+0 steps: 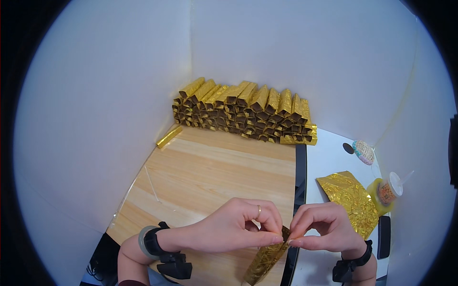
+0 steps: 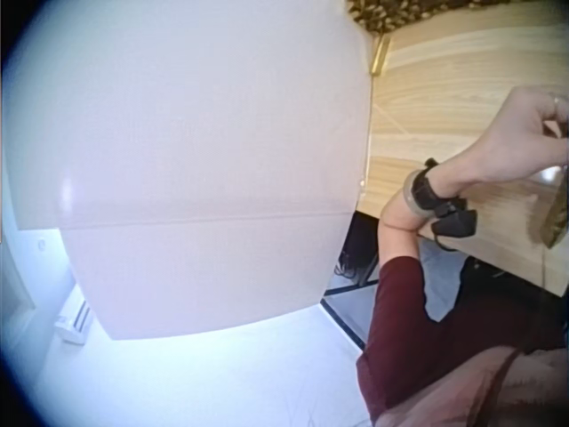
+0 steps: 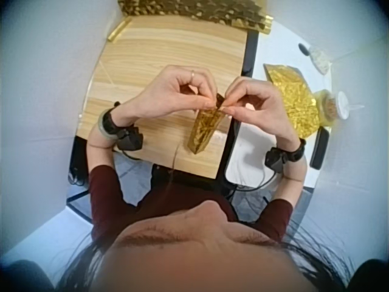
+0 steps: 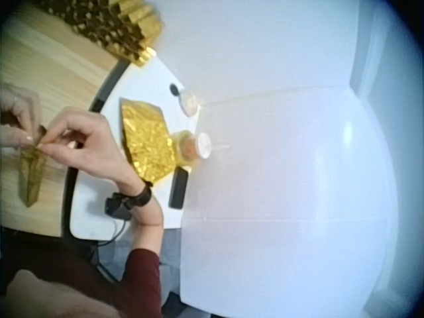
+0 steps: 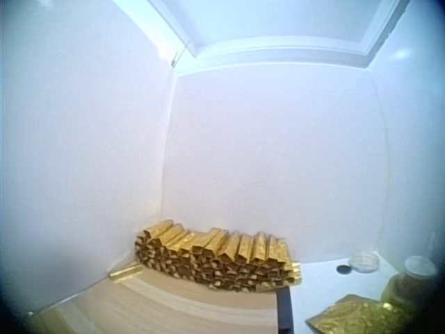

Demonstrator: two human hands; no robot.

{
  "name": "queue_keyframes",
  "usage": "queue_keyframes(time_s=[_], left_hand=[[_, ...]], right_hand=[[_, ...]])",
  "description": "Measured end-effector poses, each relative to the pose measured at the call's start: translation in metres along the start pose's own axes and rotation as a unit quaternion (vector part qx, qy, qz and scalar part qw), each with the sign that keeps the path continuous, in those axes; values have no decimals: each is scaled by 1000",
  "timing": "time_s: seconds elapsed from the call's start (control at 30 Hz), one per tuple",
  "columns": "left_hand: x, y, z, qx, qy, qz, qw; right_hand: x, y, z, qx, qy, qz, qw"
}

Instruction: Folding gold-colored foil sheets into specific rectangular strips for storage.

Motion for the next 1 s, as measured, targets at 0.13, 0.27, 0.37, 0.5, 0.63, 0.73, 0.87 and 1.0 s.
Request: queue_keyframes(time_s=[0.13,0.27,0.37,0.5,0.63,0.73,0.87,1.0], left_hand=[[0,0,0,-1,-2,-5,1000],[-1,0,0,1,0,-5,1000],[1,1,0,2,-4,-2,1000],[2,0,0,-6,-11,-5,1000],[-2,0,0,-3,-5,24,1000],[-3,0,0,-4,-11,34,999],[-2,0,-1,-18,-33,59,998],[-1,-3,-2,-32,-54,76,995]], right_hand=[[-1,1,0,-2,1,-1,1000],[-1,1,-1,-5,-1,-5,1000],[-2,1,0,-5,1,-16,1000],[0,-1,0,-7,6,-35,999],[5,-2,-1,-11,-5,-42,999],[8,-3,-3,-15,-11,-56,998],[7,-5,-3,-20,-19,-59,998],[10,-9,-5,-27,-35,-58,997]])
Point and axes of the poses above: each hand's wrist, its own z-axis towards the middle knuckle, its own y-axis out of the back of the hand, x = y × z, the point moved 2 cm from there along z, towards the middle knuckle, and after that the axes turned 5 degrees about y, right-handed, at the moved point
